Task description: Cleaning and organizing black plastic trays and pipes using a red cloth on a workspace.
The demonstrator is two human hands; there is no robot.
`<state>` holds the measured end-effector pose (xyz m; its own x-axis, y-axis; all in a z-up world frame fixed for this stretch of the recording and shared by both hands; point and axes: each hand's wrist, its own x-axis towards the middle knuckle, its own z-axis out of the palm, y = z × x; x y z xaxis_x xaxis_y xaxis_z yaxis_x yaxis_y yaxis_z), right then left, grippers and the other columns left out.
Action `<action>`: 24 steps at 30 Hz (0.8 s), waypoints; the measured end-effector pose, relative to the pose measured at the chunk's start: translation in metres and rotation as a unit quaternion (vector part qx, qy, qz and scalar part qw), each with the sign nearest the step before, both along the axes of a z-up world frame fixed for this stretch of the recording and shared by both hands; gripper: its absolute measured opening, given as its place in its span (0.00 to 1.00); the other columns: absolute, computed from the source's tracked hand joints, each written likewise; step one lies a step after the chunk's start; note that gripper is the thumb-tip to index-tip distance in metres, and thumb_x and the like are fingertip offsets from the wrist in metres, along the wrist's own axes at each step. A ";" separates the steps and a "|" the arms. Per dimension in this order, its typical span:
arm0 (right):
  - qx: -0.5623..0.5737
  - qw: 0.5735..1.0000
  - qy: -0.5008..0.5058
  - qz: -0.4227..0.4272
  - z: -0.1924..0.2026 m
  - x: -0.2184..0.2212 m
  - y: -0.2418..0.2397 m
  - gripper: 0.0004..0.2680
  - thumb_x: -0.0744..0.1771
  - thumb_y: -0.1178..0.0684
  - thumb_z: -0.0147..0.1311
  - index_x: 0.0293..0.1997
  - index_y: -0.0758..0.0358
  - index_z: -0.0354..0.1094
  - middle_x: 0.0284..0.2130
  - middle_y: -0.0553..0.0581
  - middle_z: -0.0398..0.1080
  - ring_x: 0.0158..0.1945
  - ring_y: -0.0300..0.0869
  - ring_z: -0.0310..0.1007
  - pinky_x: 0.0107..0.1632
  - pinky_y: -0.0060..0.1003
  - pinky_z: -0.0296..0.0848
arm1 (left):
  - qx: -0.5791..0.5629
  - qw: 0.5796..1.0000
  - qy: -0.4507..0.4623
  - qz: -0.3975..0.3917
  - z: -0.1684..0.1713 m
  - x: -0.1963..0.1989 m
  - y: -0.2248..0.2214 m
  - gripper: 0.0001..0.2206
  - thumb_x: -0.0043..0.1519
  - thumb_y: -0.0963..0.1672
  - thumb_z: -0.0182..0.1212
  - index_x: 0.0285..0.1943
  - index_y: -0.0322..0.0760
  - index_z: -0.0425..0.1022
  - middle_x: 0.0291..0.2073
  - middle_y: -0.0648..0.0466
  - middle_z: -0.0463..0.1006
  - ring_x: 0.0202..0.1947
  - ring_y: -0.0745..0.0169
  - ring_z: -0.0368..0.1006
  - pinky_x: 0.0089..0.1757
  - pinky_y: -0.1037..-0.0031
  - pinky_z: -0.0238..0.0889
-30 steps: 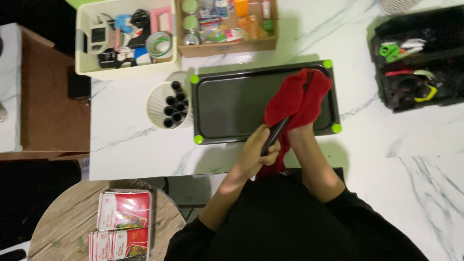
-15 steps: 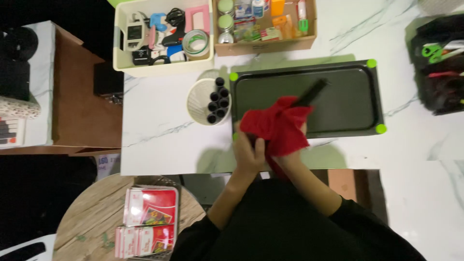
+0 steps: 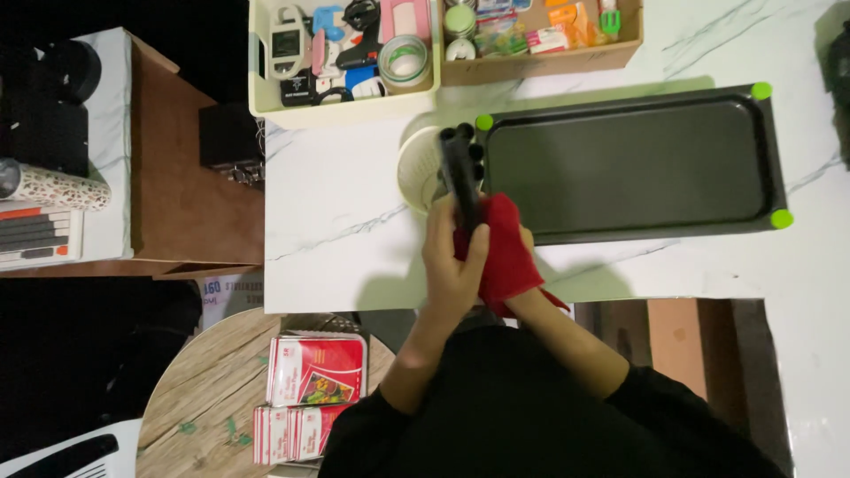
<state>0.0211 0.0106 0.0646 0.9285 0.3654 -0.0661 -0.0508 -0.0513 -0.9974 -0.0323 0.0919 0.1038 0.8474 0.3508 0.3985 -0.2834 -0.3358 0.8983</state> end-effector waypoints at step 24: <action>0.240 0.963 0.107 -0.064 -0.019 0.020 -0.035 0.16 0.75 0.41 0.40 0.49 0.65 0.71 0.35 0.51 0.73 0.37 0.36 0.71 0.41 0.32 0.72 | 0.226 0.964 0.114 0.082 0.004 -0.027 0.110 0.18 0.59 0.38 0.71 0.57 0.36 0.72 0.47 0.45 0.78 0.45 0.45 0.78 0.44 0.64 0.71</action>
<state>0.0409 -0.0248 0.0452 0.9518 0.2852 -0.1129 -0.2333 0.4341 -0.8701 -0.0588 0.2022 0.1073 0.8786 0.3229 0.3518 -0.0050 -0.7305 0.6829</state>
